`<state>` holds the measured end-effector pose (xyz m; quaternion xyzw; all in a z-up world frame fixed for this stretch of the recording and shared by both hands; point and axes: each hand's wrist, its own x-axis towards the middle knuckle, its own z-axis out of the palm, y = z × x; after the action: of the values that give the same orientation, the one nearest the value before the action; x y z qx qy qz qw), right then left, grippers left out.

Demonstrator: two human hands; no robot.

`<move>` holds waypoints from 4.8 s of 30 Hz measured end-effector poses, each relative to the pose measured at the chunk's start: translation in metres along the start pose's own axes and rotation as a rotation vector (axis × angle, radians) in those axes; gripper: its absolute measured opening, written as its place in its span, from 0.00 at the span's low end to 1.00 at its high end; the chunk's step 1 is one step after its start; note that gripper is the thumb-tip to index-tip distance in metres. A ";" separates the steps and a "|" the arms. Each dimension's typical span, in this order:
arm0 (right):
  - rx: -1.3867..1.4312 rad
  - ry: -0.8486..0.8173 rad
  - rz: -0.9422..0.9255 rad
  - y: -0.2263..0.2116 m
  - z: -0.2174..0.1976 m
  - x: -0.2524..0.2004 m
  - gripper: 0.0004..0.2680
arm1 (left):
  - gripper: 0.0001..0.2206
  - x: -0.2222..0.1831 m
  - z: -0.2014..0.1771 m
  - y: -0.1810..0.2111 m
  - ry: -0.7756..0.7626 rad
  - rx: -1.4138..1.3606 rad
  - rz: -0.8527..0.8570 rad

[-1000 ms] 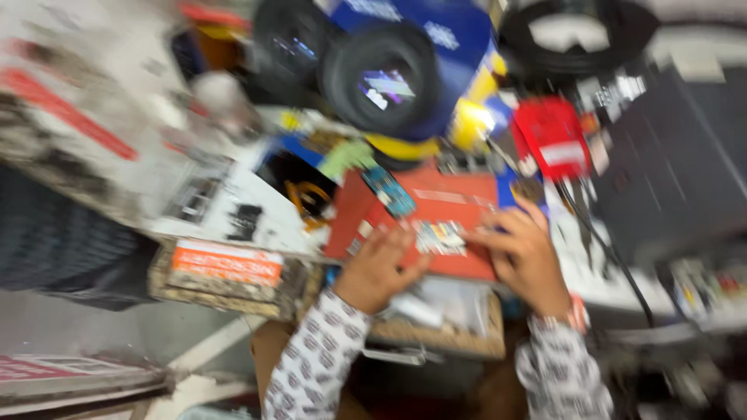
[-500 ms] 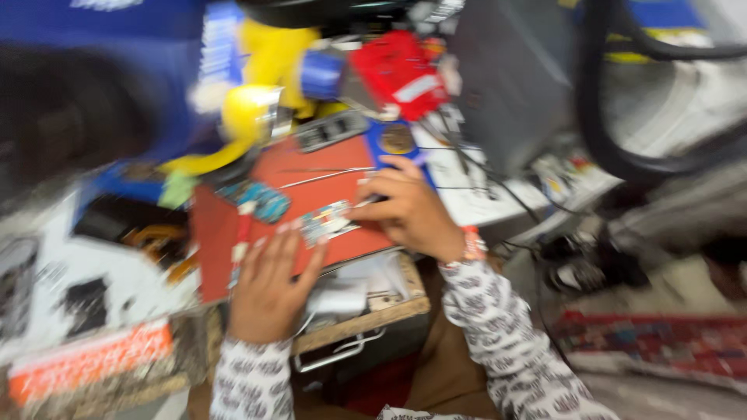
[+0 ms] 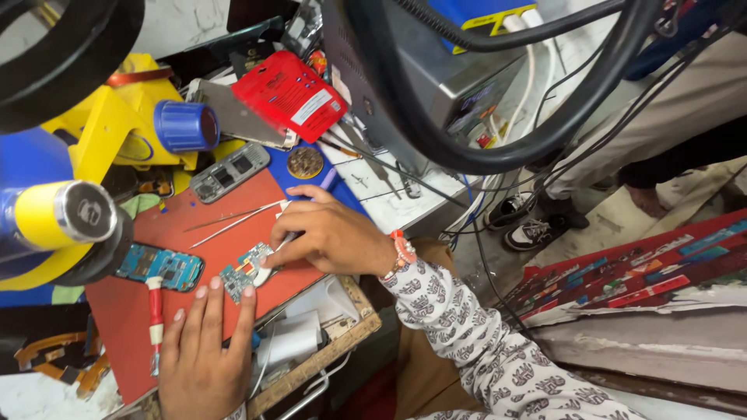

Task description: The person repairs a mobile phone circuit board by cleaning it with a cloth and applying heat with a soldering iron and another handheld tool while the board sits on a workstation.

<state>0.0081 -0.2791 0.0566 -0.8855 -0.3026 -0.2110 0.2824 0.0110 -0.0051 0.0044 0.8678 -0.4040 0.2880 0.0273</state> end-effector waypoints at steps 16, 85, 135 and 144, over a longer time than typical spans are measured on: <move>-0.052 0.033 0.039 0.004 0.004 -0.001 0.13 | 0.20 -0.003 0.010 -0.004 -0.021 0.054 0.022; -0.080 0.028 0.061 0.001 0.010 0.008 0.15 | 0.20 -0.013 0.002 0.001 0.106 -0.117 -0.040; -0.109 0.002 0.024 -0.007 0.006 0.011 0.13 | 0.19 -0.007 -0.004 0.003 0.088 -0.048 -0.059; -0.100 0.033 0.049 -0.007 0.007 0.011 0.09 | 0.19 -0.007 -0.005 0.002 0.085 -0.045 -0.052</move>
<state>0.0129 -0.2654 0.0602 -0.9020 -0.2653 -0.2338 0.2476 0.0032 -0.0005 0.0046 0.8641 -0.3861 0.3147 0.0714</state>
